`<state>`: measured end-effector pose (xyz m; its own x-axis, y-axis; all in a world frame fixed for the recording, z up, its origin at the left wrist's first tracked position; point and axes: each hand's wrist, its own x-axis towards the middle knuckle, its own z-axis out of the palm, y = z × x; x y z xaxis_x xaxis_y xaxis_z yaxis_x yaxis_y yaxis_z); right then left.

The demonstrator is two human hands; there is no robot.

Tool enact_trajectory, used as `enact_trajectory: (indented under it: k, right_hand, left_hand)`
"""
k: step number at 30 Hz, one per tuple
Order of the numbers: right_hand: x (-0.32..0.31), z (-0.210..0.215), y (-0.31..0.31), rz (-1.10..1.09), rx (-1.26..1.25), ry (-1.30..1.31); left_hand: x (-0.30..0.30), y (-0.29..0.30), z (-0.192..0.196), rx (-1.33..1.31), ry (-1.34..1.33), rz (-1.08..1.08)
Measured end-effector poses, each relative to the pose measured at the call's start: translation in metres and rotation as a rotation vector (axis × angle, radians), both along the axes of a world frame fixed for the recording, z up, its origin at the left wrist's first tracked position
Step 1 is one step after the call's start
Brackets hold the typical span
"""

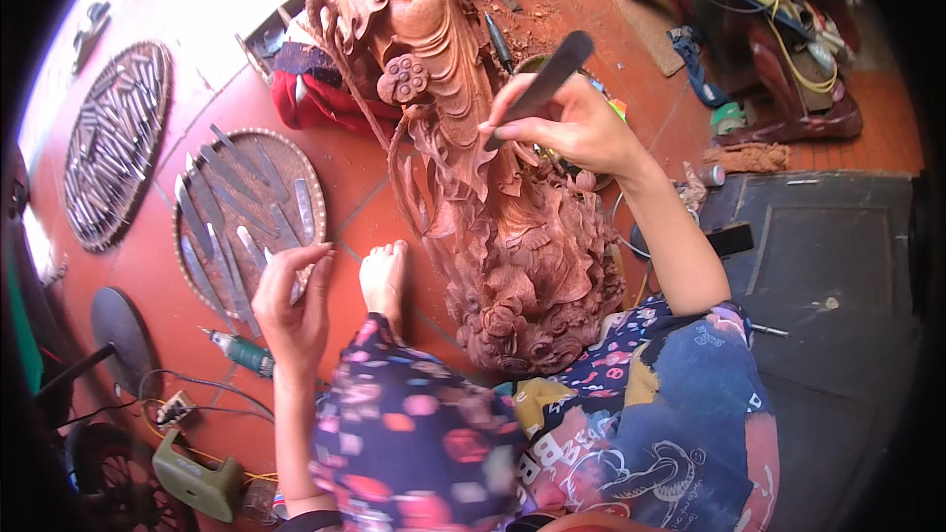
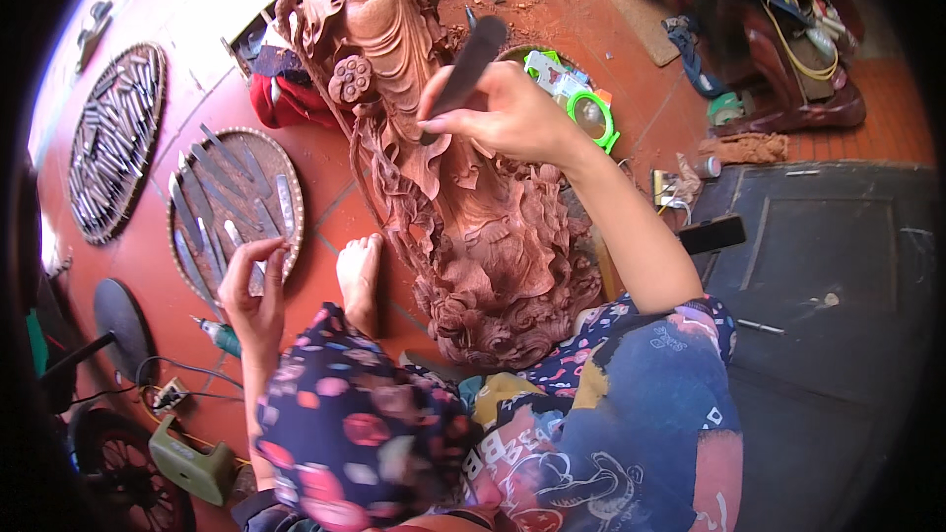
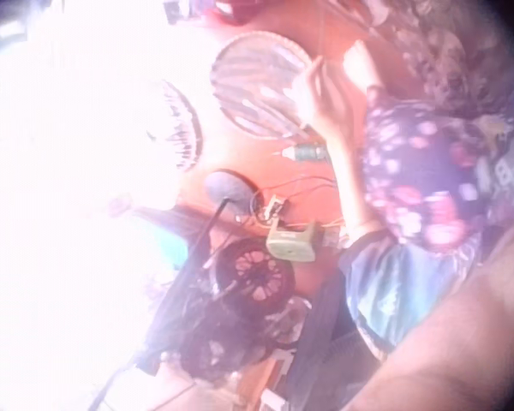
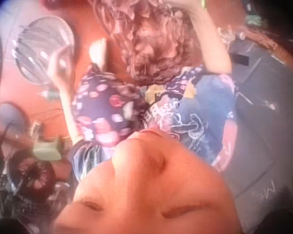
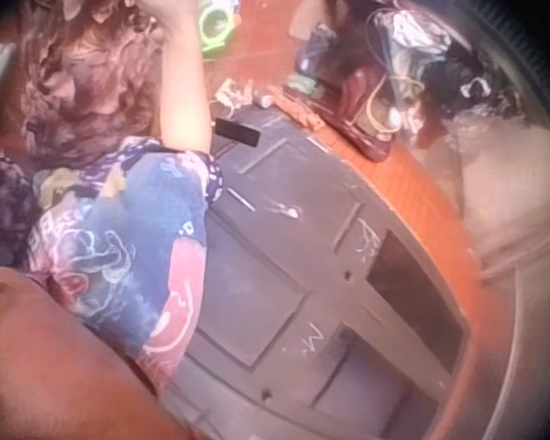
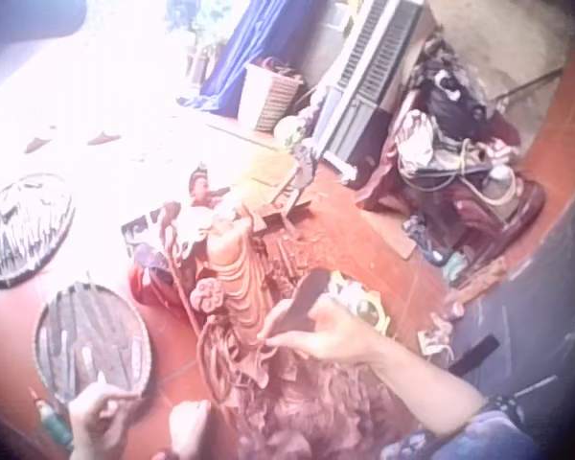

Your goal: The person is carving a wooden sculpture using a chisel. They hold the sculpture with one hand and use the chisel with the other to refine details on the surface. The person occasionally pauses to brush away wood shavings.

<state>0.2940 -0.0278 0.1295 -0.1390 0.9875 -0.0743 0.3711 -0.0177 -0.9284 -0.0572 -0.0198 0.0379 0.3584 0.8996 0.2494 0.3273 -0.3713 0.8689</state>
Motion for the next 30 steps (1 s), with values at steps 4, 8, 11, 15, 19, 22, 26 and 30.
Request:
enact_trajectory:
  k: [4,8,11,15,19,22,26,30]
  right_hand:
    - [-0.013,-0.005,-0.004,-0.033,0.138,-0.199]
    - [-0.023,-0.022,-0.013,-0.082,0.243,-0.221]
    - [-0.022,-0.040,-0.016,-0.146,0.286,-0.211]
    - [-0.015,-0.043,-0.017,-0.125,0.162,-0.312]
    - [-0.023,-0.028,-0.015,-0.078,-0.054,-0.394]
    - [-0.027,-0.030,-0.015,-0.044,-0.098,-0.445]
    - [-0.036,-0.031,-0.006,-0.022,0.006,-0.631]
    - [-0.020,-0.028,0.021,-0.079,-0.017,-0.674]
  left_hand:
    - [-0.003,0.042,0.018,0.222,0.190,-0.135]
    - [0.018,0.062,-0.015,0.405,0.222,-0.160]
    - [0.054,0.050,-0.052,0.298,0.004,-0.152]
    - [0.089,0.035,-0.085,0.248,-0.118,-0.175]
    - [0.109,0.037,-0.092,0.227,-0.169,-0.134]
    - [0.126,0.040,-0.098,0.026,-0.324,-0.147]
    - [0.131,0.044,-0.103,-0.110,-0.447,-0.167]
    - [0.120,0.044,-0.107,-0.126,-0.454,-0.169]
